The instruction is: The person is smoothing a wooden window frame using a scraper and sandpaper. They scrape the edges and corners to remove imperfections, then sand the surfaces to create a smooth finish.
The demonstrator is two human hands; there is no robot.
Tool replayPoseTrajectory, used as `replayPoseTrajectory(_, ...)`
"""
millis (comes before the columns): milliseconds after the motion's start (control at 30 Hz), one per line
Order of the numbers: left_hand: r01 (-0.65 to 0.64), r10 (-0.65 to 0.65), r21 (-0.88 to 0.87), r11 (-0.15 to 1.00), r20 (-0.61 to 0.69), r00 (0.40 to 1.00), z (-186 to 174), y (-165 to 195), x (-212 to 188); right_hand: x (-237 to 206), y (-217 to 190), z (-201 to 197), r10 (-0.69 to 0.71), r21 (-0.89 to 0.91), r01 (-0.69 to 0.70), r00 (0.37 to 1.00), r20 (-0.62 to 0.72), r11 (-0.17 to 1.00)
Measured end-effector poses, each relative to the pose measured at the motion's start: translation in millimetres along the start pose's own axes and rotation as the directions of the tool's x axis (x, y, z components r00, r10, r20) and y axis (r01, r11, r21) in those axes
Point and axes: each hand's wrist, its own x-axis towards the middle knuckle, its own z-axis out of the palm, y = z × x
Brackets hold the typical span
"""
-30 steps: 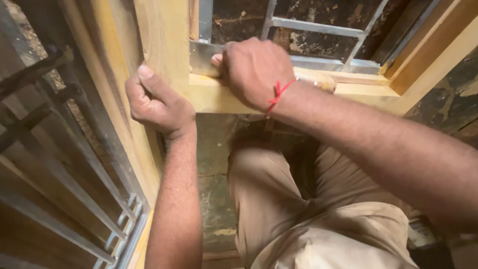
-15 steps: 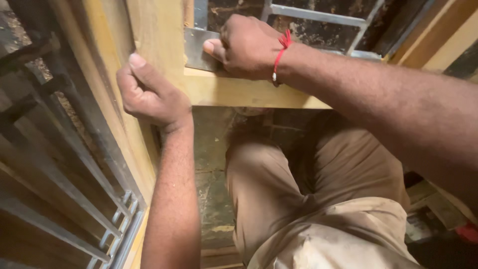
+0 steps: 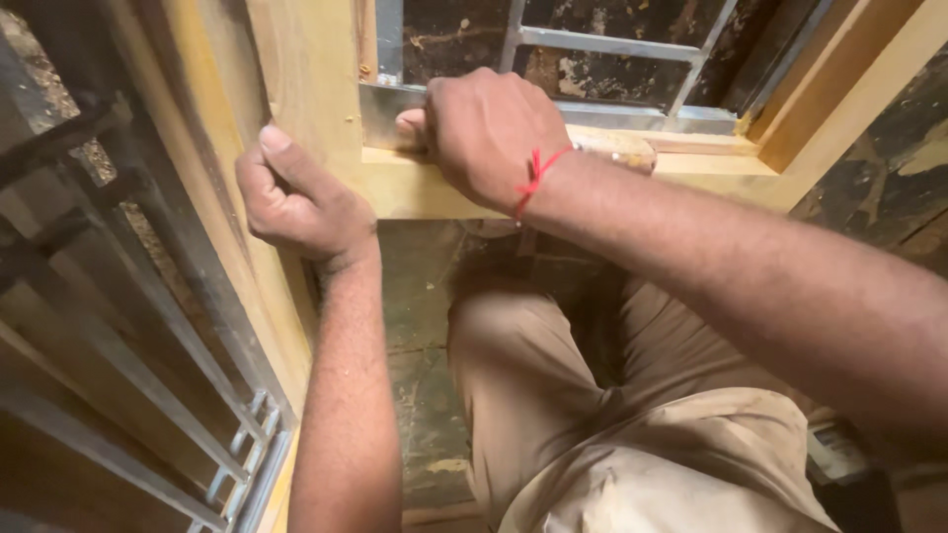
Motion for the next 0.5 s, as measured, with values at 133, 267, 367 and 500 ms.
replayPoseTrajectory(133, 0.029, -0.029, -0.007, 1.0, 0.002, 1.0, 1, 2, 1, -1, -14, -2, -0.047, -0.085, 0.039, 0.995, -0.092, 0.996)
replayPoseTrajectory(267, 0.042, -0.042, 0.004, 0.999, 0.0, 0.999, 1, 4, -1, 6, -21, -8, 0.067, -0.039, -0.067, 0.998, 0.005, 0.997)
replayPoseTrajectory(367, 0.038, -0.038, -0.002, 0.999, -0.014, 0.999, 1, 7, -1, 15, -20, -8, 0.136, -0.044, -0.132, 0.986, 0.094, 0.99)
replayPoseTrajectory(500, 0.074, -0.074, -0.016, 0.997, -0.006, 0.997, 1, 8, -1, 27, -10, -7, 0.149, 0.002, -0.152, 0.971, 0.185, 0.988)
